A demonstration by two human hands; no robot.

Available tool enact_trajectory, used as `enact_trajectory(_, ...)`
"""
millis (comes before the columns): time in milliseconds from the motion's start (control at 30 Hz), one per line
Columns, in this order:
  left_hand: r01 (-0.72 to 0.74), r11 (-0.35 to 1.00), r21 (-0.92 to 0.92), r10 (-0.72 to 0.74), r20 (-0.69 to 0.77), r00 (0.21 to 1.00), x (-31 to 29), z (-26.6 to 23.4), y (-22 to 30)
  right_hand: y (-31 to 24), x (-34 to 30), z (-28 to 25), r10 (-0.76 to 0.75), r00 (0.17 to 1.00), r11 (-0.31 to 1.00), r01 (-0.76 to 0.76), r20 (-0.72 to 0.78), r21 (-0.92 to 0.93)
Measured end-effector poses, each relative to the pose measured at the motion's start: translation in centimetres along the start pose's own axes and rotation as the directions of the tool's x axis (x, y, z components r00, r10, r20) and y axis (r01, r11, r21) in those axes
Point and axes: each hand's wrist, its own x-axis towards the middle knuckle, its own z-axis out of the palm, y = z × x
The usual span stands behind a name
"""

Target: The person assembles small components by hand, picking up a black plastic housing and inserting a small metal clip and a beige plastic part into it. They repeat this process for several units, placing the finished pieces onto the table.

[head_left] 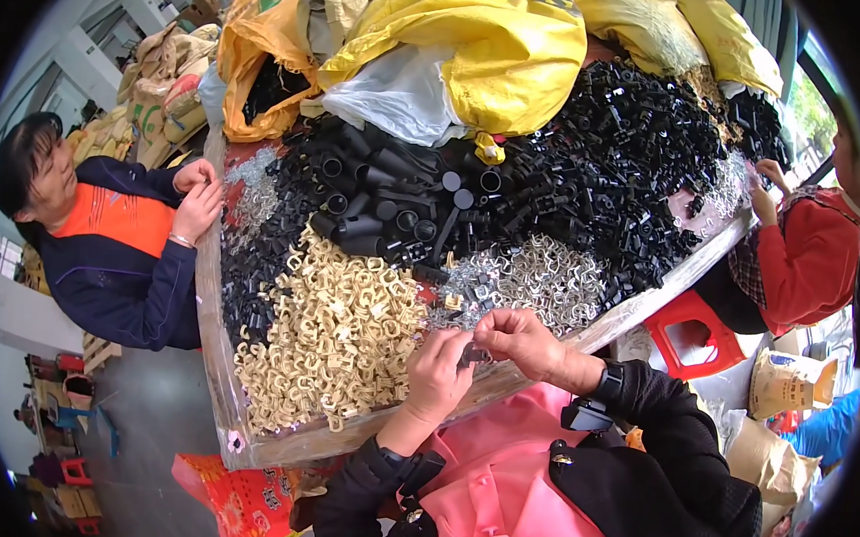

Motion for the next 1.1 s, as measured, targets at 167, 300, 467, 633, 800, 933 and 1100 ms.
enact_trajectory(167,-0.075,0.996,0.046,0.073,0.043,0.996,0.0,0.1,-0.2,-1.0,-0.2,-0.4,-0.040,0.997,0.984,0.051,0.070,-0.171)
enact_trajectory(300,0.050,0.982,-0.184,-0.021,0.156,0.987,0.4,0.0,-0.3,-1.8,-0.3,-1.3,-0.066,0.979,0.963,0.113,0.192,-0.244)
enact_trajectory(467,0.698,0.386,-0.603,-0.305,0.630,0.714,-0.1,0.1,-1.5,-1.7,-0.5,-1.4,-0.128,0.959,0.944,0.196,0.255,-0.265)
enact_trajectory(633,0.630,-0.432,-0.645,-0.187,0.748,0.637,-0.1,-0.4,-1.6,-2.2,-1.1,-0.2,-0.202,0.962,0.949,0.239,0.183,-0.207)
enact_trajectory(800,0.622,-0.343,-0.704,-0.324,0.710,0.625,-0.4,-1.1,-0.4,-3.3,-1.4,0.4,-0.397,0.852,0.452,0.504,0.340,-0.736)
enact_trajectory(933,0.596,-0.346,-0.724,-0.280,0.686,0.672,-1.3,-0.7,-1.3,-3.6,-1.3,1.2,-0.494,0.723,0.179,0.628,0.483,-0.758)
enact_trajectory(1100,0.651,-0.269,-0.710,-0.311,0.704,0.639,-1.7,-0.9,-0.6,-3.5,-1.3,1.6,-0.475,0.699,0.094,0.644,0.534,-0.759)
